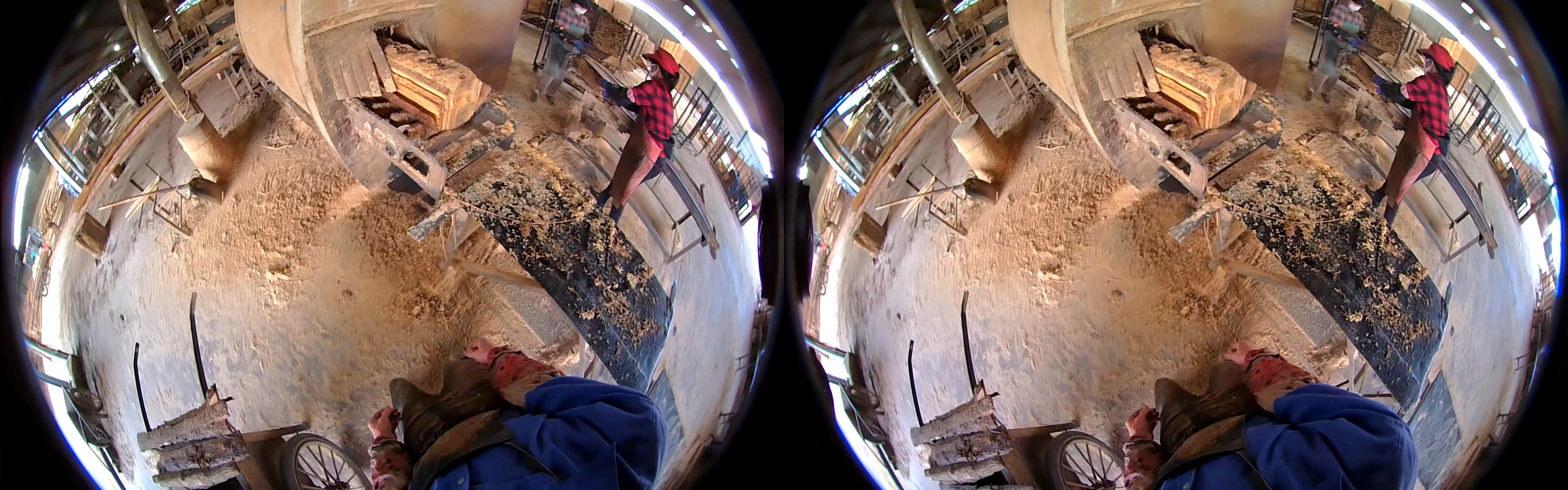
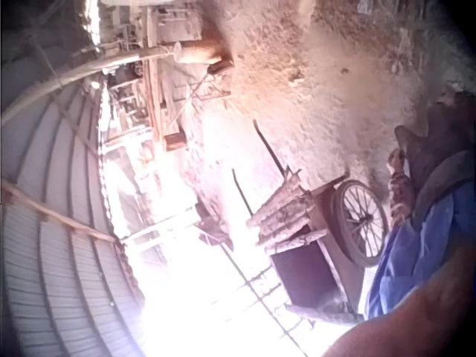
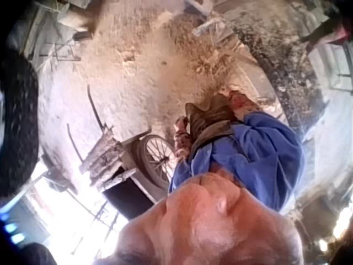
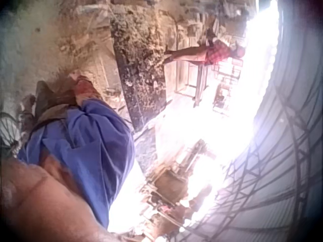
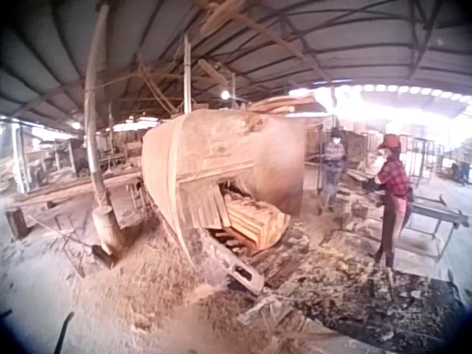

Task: The person repeatedly picks up long wooden planks from a pile on the floor and places them into a two-wheeled cart. The person handles the wood by hand, moving pieces one at a time or in small groups to load the cart.

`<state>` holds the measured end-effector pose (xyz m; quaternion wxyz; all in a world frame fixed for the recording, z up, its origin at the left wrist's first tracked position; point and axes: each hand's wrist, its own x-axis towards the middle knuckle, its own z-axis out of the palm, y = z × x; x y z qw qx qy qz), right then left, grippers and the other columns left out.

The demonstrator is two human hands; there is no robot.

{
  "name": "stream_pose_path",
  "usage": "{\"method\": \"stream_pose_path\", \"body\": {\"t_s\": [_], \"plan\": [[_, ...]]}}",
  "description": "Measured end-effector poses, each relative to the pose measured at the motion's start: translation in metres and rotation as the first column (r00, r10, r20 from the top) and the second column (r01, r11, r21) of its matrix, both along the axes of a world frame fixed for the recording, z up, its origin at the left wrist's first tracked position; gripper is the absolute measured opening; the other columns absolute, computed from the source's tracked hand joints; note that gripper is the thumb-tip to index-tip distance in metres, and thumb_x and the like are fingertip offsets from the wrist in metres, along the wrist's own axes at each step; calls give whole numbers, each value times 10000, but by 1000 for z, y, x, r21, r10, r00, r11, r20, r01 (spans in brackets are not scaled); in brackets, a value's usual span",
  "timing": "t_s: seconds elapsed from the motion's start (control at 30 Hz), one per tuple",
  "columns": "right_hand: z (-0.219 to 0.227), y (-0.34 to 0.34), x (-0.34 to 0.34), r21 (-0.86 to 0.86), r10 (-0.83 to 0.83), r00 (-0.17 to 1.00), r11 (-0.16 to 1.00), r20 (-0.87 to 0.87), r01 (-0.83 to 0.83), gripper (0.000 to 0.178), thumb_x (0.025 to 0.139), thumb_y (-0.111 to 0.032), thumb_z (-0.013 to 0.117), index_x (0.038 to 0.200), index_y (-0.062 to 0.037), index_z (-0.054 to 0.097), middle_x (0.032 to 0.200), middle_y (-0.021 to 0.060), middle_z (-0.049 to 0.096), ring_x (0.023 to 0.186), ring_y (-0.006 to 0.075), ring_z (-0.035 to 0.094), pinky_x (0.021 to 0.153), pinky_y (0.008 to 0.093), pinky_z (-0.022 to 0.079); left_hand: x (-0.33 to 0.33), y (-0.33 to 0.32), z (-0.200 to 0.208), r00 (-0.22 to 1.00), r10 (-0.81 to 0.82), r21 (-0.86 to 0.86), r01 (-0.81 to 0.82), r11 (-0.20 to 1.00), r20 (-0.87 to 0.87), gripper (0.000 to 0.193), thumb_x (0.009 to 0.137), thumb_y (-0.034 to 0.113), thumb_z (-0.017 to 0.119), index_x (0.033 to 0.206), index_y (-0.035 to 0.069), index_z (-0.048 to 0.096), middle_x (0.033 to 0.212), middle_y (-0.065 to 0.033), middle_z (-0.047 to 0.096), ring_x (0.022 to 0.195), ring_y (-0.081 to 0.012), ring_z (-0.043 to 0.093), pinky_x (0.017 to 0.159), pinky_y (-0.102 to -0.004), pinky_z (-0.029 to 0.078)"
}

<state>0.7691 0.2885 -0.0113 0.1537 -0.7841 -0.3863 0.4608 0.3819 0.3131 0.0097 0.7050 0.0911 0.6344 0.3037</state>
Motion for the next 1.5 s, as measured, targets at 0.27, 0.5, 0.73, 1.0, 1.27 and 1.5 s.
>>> {"method": "stream_pose_path", "body": {"t_s": [0.27,0.5,0.73,1.0,1.27,1.5], "plan": [[31,-2,18,-89,-279,957,958,-76,273,224,675,-300,640,688,-77,623,595,81,590,603,191,585,570,347,458,-43,-38,-12,955,92,-46,-83,996,282,160,781,124,564,693,-2,518,631,-124,566,545,-263,565,450,-339,430],[13,-33,26,-32,-269,963,962,26,269,278,686,-297,651,729,-24,625,595,46,579,543,127,563,515,290,475,-79,-57,4,-9,-436,-104,975,195,-900,188,701,213,611,598,85,521,578,-44,565,527,-217,548,478,-344,422],[26,-26,36,57,-391,920,919,26,390,353,688,-303,655,861,4,635,643,62,593,535,132,562,479,281,479,-111,-68,-60,710,-541,134,653,745,-451,148,721,157,605,634,53,547,673,-32,631,617,-158,591,560,-320,486],[113,153,128,425,-423,894,843,147,329,384,728,-342,623,938,-20,611,840,131,627,803,230,603,682,338,478,-62,-21,-64,975,222,-125,-220,967,-2,82,770,49,505,719,6,456,630,-138,485,576,-305,494,492,-437,408],[218,424,255,581,-227,768,784,598,-220,452,745,-329,606,1063,-13,550,1034,191,562,979,322,527,834,391,426,47,41,23,975,152,-51,-161,986,-160,158,768,81,568,841,-58,544,742,-171,604,604,-262,601,520,-354,514],[197,569,304,377,-136,526,843,840,-384,539,754,-289,566,1206,-39,411,1118,183,523,1047,329,486,875,413,394,95,34,42,953,232,-150,-262,953,-194,204,770,93,588,878,-71,534,782,-174,607,650,-266,613,550,-351,537]]}}
